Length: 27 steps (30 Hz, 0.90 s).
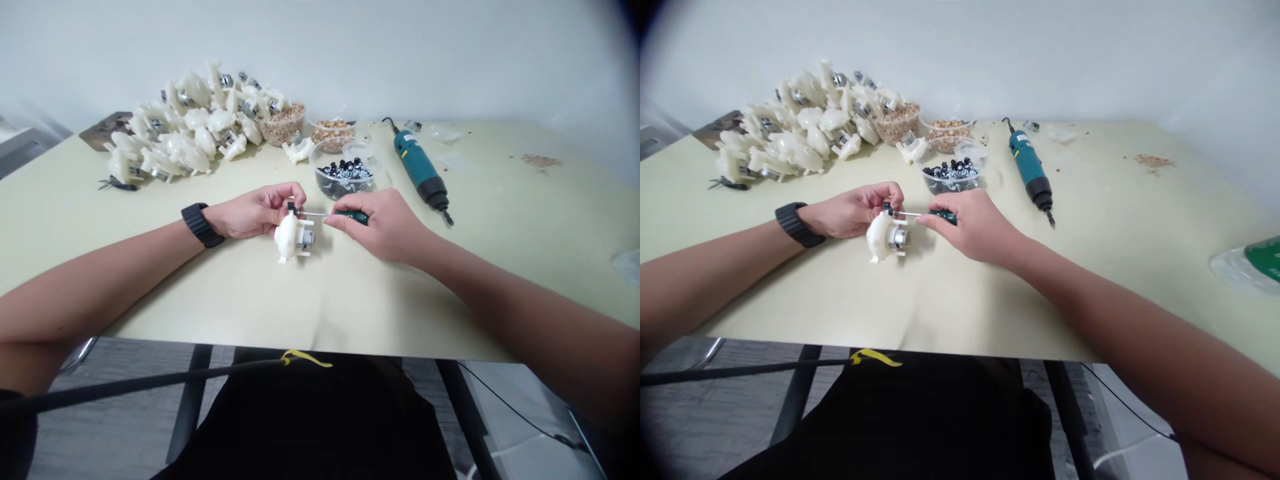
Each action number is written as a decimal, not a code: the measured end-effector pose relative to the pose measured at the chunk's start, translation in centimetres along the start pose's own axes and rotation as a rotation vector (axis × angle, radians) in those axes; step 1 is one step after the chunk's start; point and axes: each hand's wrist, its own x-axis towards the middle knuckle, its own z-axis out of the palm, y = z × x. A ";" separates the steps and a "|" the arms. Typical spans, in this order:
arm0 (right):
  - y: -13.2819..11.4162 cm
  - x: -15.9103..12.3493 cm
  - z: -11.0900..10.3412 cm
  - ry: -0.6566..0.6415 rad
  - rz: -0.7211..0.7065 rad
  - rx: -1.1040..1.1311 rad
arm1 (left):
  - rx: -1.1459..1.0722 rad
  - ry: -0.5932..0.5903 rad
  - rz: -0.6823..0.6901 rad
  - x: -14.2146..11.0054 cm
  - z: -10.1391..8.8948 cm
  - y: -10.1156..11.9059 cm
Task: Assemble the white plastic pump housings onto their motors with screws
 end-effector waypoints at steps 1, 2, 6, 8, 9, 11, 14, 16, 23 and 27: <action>-0.1 0.2 -0.1 -0.040 0.068 0.068 | 0.001 0.004 0.001 0.0 0.0 0.0; -0.2 0.3 -0.1 -0.090 0.150 0.151 | 0.003 0.010 0.002 0.0 0.0 0.0; 0.4 0.9 -0.4 -0.331 0.412 0.519 | 0.023 0.024 0.012 0.1 0.1 0.0; 0.8 1.0 -0.4 -0.405 0.463 0.604 | 0.019 0.015 0.012 0.1 0.2 0.0; 0.9 1.0 -0.4 -0.397 0.473 0.601 | 0.014 0.011 0.012 0.1 0.2 0.1; 1.0 0.8 -0.2 -0.296 0.428 0.506 | 0.009 0.005 0.007 0.1 0.3 0.1; 1.2 0.3 0.1 -0.061 0.160 0.203 | 0.009 0.004 -0.006 0.1 0.3 0.2; 1.3 0.0 0.4 0.027 -0.058 -0.031 | 0.005 0.007 -0.007 0.0 0.3 0.1; 0.6 -0.7 0.8 0.008 -0.221 -0.313 | 0.011 0.018 0.004 0.0 0.1 0.0; 0.1 -0.2 0.6 -0.101 0.064 0.064 | 0.012 0.007 0.011 0.0 0.2 0.1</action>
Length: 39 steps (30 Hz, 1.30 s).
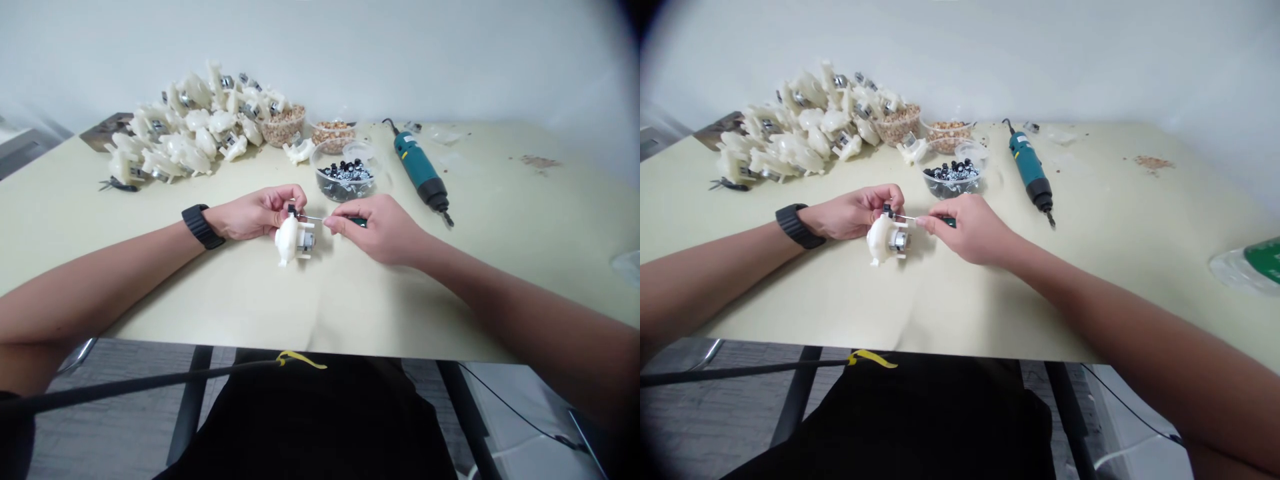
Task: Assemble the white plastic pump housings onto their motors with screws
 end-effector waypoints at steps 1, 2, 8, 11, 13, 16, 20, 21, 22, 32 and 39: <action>0.1 0.2 -0.1 -0.076 0.107 0.153 | 0.002 0.001 -0.001 0.0 0.1 0.0; 0.2 0.4 -0.3 -0.163 0.212 0.312 | 0.004 0.004 -0.002 0.0 0.1 0.1; 1.6 1.0 -1.3 -0.361 0.420 0.766 | -0.026 0.003 0.011 0.1 0.5 0.0; 1.4 0.5 -1.1 -0.162 0.350 0.685 | -0.069 0.066 0.032 0.2 0.4 -0.2; 1.0 0.2 -0.5 -0.043 0.262 0.542 | -0.096 0.110 0.041 0.1 0.3 -0.3; 0.3 -0.1 0.6 0.068 0.089 0.409 | -0.120 0.120 0.038 -0.1 0.6 -0.3; -0.4 -0.4 1.6 0.100 -0.025 0.362 | -0.170 0.136 0.037 -0.3 1.6 -0.5; -0.5 -0.5 1.6 0.126 -0.032 0.326 | -0.181 0.150 0.042 -0.3 1.9 -0.6; -0.6 -0.6 1.6 0.162 -0.034 0.285 | -0.188 0.167 0.048 -0.2 2.1 -0.7; -0.2 -0.4 2.1 0.263 -0.041 0.215 | -0.067 0.075 0.114 -0.4 4.4 -1.0; 0.1 -0.5 1.6 0.270 0.008 0.304 | 0.033 0.206 0.124 -0.6 5.1 -1.3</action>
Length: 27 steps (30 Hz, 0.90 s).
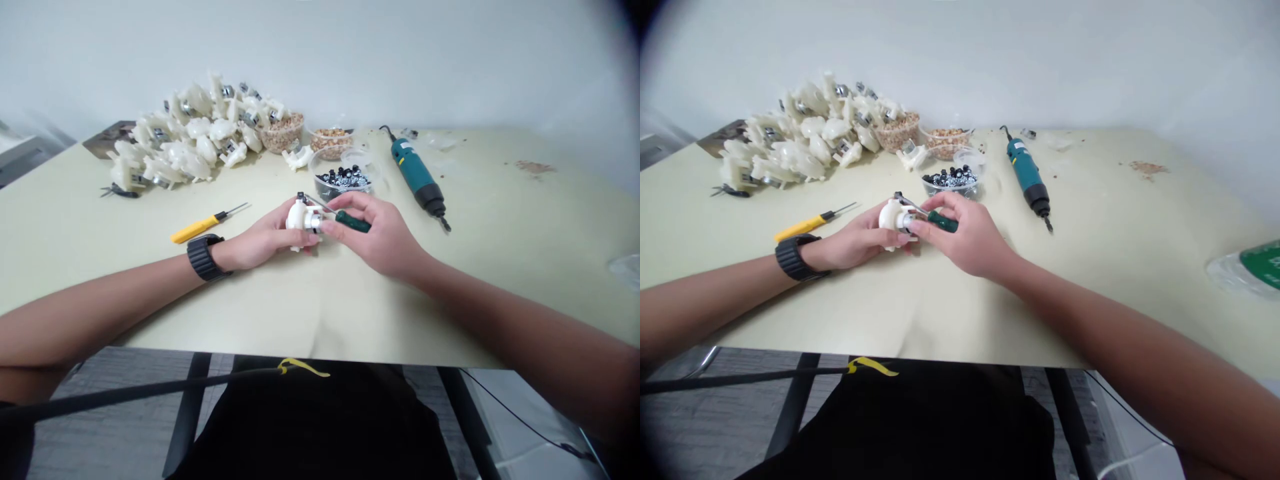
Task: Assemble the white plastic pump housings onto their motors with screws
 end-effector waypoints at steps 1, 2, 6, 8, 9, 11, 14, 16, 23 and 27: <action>0.0 0.1 -0.3 0.016 0.001 -0.029 | -0.010 -0.001 0.001 0.0 0.0 0.0; -0.1 0.2 -0.7 0.027 -0.012 -0.080 | -0.018 -0.003 0.000 0.0 0.0 0.0; 0.0 0.6 -1.8 -0.006 -0.100 -0.338 | -0.004 -0.001 -0.004 -0.2 0.0 0.0; 0.1 0.7 -2.0 -0.034 -0.113 -0.381 | 0.002 0.012 0.000 -0.2 0.1 0.0; 0.1 0.7 -2.1 -0.043 -0.113 -0.388 | 0.005 0.019 0.002 -0.2 0.1 0.0; 0.1 0.6 -2.1 -0.054 -0.112 -0.397 | 0.008 0.033 0.010 -0.2 0.3 0.1; 0.1 0.5 -1.9 -0.071 -0.113 -0.401 | 0.016 0.049 0.020 0.0 0.4 0.2; 0.1 0.5 -1.8 -0.081 -0.115 -0.402 | 0.021 0.054 0.025 0.0 0.5 0.2; 0.3 0.7 -1.9 -0.125 -0.076 -0.366 | 0.034 0.052 0.008 -0.1 0.5 0.3; 0.2 0.6 -2.0 -0.143 -0.082 -0.439 | 0.043 0.073 -0.017 -0.1 0.7 0.5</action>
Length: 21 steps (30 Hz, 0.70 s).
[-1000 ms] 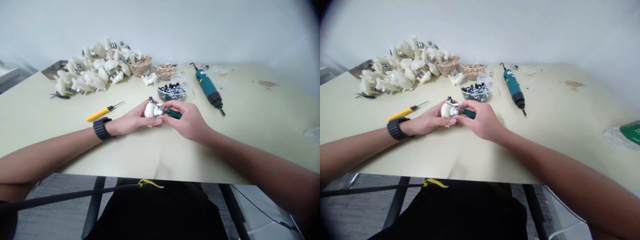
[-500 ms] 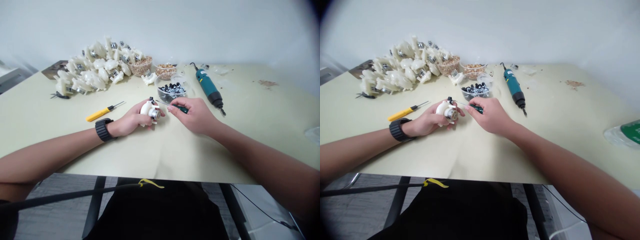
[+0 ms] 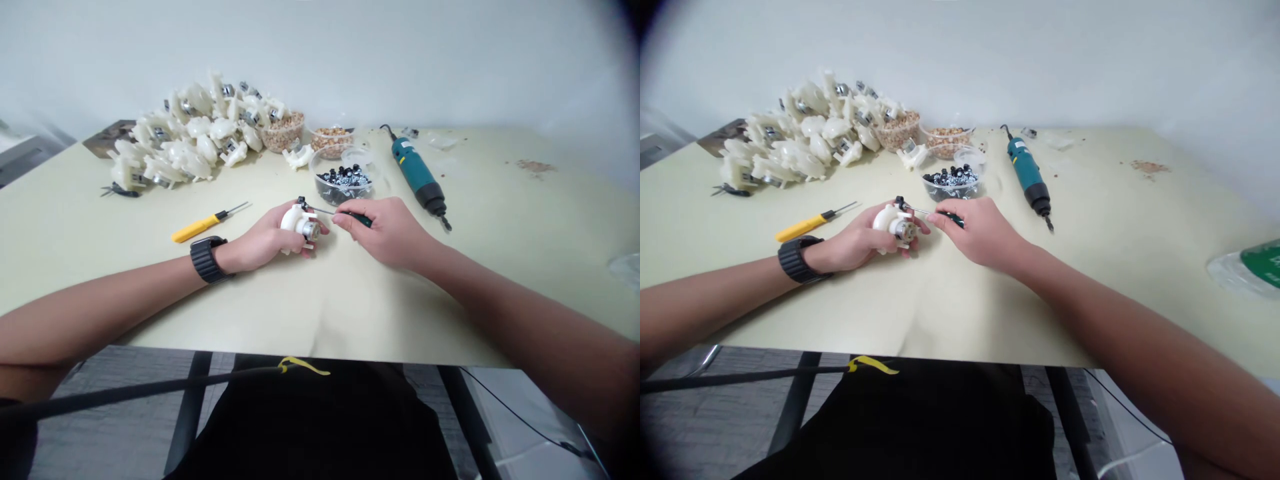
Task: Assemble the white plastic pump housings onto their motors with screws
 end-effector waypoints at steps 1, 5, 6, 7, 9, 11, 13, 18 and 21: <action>0.0 0.0 0.0 -0.002 -0.009 -0.047 | 0.001 0.006 -0.008 0.0 0.1 0.0; -0.2 -0.2 0.1 -0.018 -0.066 -0.229 | -0.013 0.048 -0.028 0.1 0.1 0.0; -0.2 -0.3 0.1 -0.021 -0.093 -0.281 | -0.015 0.053 -0.029 0.1 0.1 -0.1; -0.3 -0.3 0.2 -0.020 -0.123 -0.348 | -0.016 0.052 -0.028 0.2 0.1 -0.1; -0.3 -0.2 0.2 -0.011 -0.177 -0.507 | -0.008 0.042 -0.024 0.2 0.2 0.0; -0.3 0.0 0.4 -0.001 -0.207 -0.633 | 0.019 0.041 -0.023 0.1 0.4 0.1; -0.3 0.2 0.6 0.008 -0.210 -0.665 | 0.060 0.056 -0.021 0.0 0.7 0.2; -0.8 0.5 0.5 0.024 -0.073 -0.261 | 0.162 0.126 -0.002 -0.3 1.3 0.3; -1.1 0.9 -0.2 -0.096 0.107 0.081 | 0.193 0.126 0.029 -0.3 1.3 0.2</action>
